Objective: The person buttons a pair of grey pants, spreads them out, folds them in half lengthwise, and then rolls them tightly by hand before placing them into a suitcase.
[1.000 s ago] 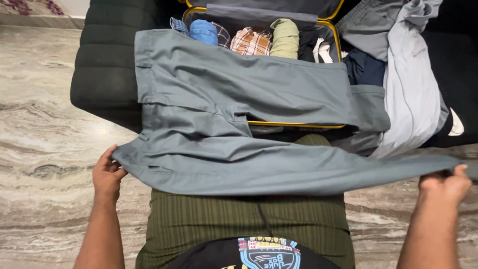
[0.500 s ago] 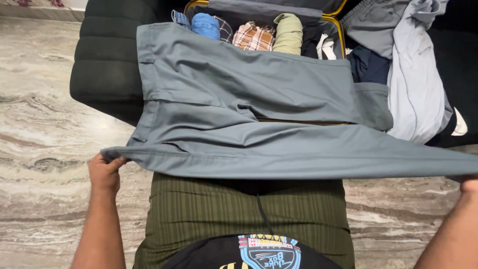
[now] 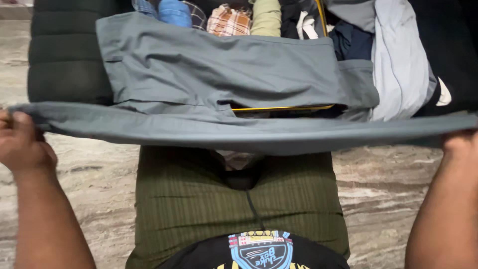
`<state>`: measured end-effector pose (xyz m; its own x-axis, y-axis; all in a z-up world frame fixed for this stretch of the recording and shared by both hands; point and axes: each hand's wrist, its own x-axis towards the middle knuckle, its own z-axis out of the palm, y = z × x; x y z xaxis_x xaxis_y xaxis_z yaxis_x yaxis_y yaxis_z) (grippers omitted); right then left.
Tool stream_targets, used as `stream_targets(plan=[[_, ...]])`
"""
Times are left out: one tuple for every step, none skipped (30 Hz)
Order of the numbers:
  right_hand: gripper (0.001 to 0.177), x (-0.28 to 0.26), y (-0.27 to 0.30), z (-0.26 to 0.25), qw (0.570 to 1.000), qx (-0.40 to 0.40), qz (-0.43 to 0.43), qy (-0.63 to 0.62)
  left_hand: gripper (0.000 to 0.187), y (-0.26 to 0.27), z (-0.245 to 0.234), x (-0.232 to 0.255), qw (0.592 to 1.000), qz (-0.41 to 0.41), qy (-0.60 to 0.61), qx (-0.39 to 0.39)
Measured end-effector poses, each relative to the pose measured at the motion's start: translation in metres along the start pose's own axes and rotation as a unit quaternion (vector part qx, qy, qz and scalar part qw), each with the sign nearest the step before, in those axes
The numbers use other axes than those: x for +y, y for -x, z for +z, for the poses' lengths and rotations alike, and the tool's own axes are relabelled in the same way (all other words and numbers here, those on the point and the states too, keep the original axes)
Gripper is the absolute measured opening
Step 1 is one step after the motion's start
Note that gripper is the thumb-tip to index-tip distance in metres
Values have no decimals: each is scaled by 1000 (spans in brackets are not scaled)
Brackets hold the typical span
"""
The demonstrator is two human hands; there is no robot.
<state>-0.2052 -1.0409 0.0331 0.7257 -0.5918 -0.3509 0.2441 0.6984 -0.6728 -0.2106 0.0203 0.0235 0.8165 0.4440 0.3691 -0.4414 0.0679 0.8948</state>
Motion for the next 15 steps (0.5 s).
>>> stream_targets(plan=[[45, -2, -8, 4, 1000, -7, 0, -3, 8, -9, 1, -6, 999, -9, -32, 17], [45, -1, -15, 8, 1000, -14, -1, -8, 10, -22, 4, -9, 996, -35, -66, 43], [46, 0, -20, 10, 1000, -20, -4, -11, 13, -36, 10, -14, 991, -61, -98, 68], [46, 0, -26, 11, 1000, -26, -6, -15, 16, -52, 19, -19, 992, -91, -50, 75], [46, 0, -32, 14, 999, -33, -8, -19, 18, -68, 28, -23, 989, -122, -2, 82], [46, 0, -38, 16, 999, -41, -10, -22, 21, -76, 37, -25, 983, -153, 47, 90], [46, 0, -42, 17, 998, -51, -13, -27, 12, -74, 47, -27, 984, -163, -69, 9], [47, 3, -47, 19, 998, -61, -14, -32, 8, -68, 56, -27, 965, -169, -186, -71], [47, 5, -50, 18, 997, -72, -13, -37, 13, -63, 66, -26, 927, -171, -298, -149], [47, 8, -55, 19, 995, -85, -15, -44, 20, -55, 73, -23, 905, -191, -300, -232], [47, 11, -57, 17, 994, -98, -16, -50, 27, -42, 76, -20, 876, -209, -300, -314], [47, 8, -56, 11, 992, -110, -18, -54, 31, -25, 79, -21, 864, -196, -326, -330], [49, 7, -52, 2, 990, -124, -25, -60, 35, -8, 80, -22, 851, -182, -351, -346], [48, 6, -47, -7, 993, -103, -19, -51, 38, 11, 75, -19, 829, -165, -423, -325], [47, 8, -41, -17, 996, -81, -13, -42, 40, 32, 69, -14, 802, -147, -493, -302]])
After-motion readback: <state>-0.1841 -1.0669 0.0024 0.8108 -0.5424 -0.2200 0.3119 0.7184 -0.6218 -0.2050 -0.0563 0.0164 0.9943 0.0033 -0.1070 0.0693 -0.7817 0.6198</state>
